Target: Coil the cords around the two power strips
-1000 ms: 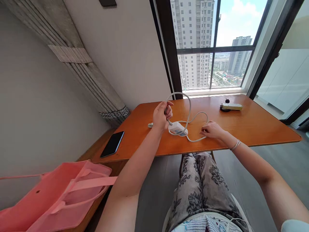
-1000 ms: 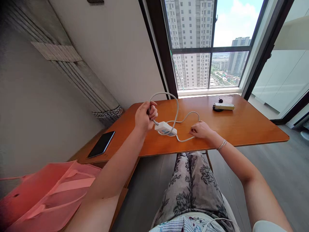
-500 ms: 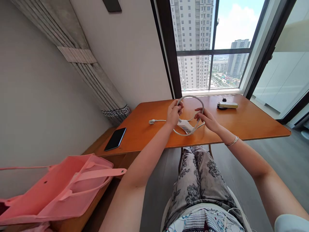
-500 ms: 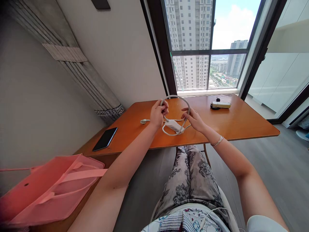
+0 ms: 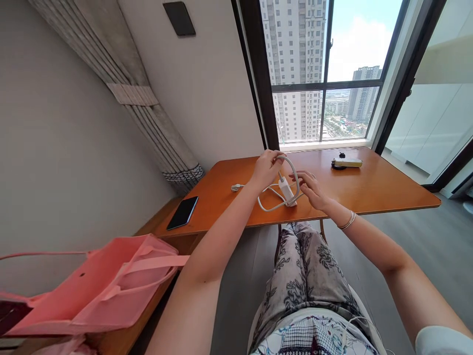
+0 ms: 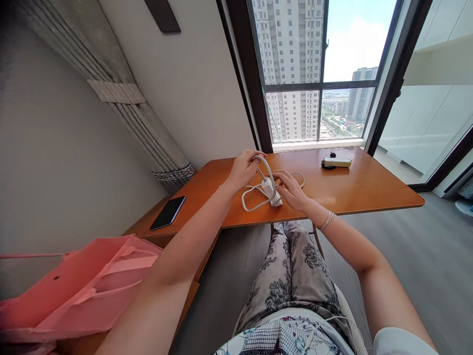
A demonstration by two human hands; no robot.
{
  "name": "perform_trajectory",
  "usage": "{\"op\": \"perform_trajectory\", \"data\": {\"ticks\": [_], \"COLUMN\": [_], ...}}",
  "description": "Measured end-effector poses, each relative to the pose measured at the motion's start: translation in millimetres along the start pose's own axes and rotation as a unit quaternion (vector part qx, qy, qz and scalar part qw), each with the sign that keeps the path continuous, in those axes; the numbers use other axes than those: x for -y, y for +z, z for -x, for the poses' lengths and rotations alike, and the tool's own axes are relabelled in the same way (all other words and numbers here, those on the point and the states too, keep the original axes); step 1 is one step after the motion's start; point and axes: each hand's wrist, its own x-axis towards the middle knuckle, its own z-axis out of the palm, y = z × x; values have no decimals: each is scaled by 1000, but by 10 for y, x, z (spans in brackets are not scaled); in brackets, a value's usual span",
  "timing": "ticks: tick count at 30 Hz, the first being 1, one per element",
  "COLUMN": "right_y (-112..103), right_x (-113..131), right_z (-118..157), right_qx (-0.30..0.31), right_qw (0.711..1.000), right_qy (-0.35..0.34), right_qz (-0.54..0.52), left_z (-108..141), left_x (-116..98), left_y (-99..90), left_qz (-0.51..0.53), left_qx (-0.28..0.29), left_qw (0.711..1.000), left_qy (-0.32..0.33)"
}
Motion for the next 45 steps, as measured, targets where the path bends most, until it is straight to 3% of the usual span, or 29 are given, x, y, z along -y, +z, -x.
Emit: {"op": "perform_trajectory", "data": {"ticks": [4, 7, 11, 13, 16, 18, 21, 23, 25, 27, 29, 31, 34, 37, 41, 43, 45], "right_y": [-62, -66, 10, 32, -6, -73, -196, -273, -332, -362, -352, -300, -156, 20, 172, 178, 138], "right_x": [-291, -432, -526, -553, -578, -588, -604, -610, -598, -557, -484, -382, -202, -27, 134, 160, 142], "right_z": [-56, -78, -74, -59, -45, -58, -118, -169, -212, -233, -229, -198, -120, -36, 53, 92, 122], "right_qx": [16, 65, 79, 63, -8, -65, -150, -205, -248, -271, -276, -268, -240, -196, -105, -48, -28], "right_qw": [991, 990, 988, 988, 987, 981, 965, 948, 933, 923, 922, 927, 943, 957, 958, 967, 981], "right_qy": [114, 122, 132, 142, 160, 180, 216, 241, 261, 271, 271, 261, 215, 151, 121, 95, 58], "right_qz": [-73, -24, 27, 17, 8, 6, 15, 25, 25, 23, 25, 34, 78, 154, 239, 231, 184], "left_z": [-21, 4, 50, 44, -19, -75, -110, -68, 19, 106, 146, 122, 14, -84, -108, -82, -45], "left_x": [28, -17, -96, -89, 12, 105, 149, 55, -127, -337, -501, -577, -553, -504, -532, -557, -571], "left_y": [36, 111, 152, 106, -34, -139, -242, -245, -191, -101, -4, 73, 128, 146, 161, 155, 130], "left_qz": [211, 298, 351, 362, 364, 357, 353, 341, 313, 260, 183, 92, 10, 67, 206, 248, 268], "left_qx": [-3, 21, 69, 88, 92, 48, -109, -200, -218, -149, -55, 3, 35, 61, 80, 90, 112], "left_qw": [976, 953, 932, 926, 921, 920, 912, 909, 923, 954, 981, 996, 997, 991, 964, 947, 933], "left_qy": [-47, -46, -58, -63, -104, -152, -179, -130, -50, 11, 32, 4, -63, -102, -149, -182, -214]}}
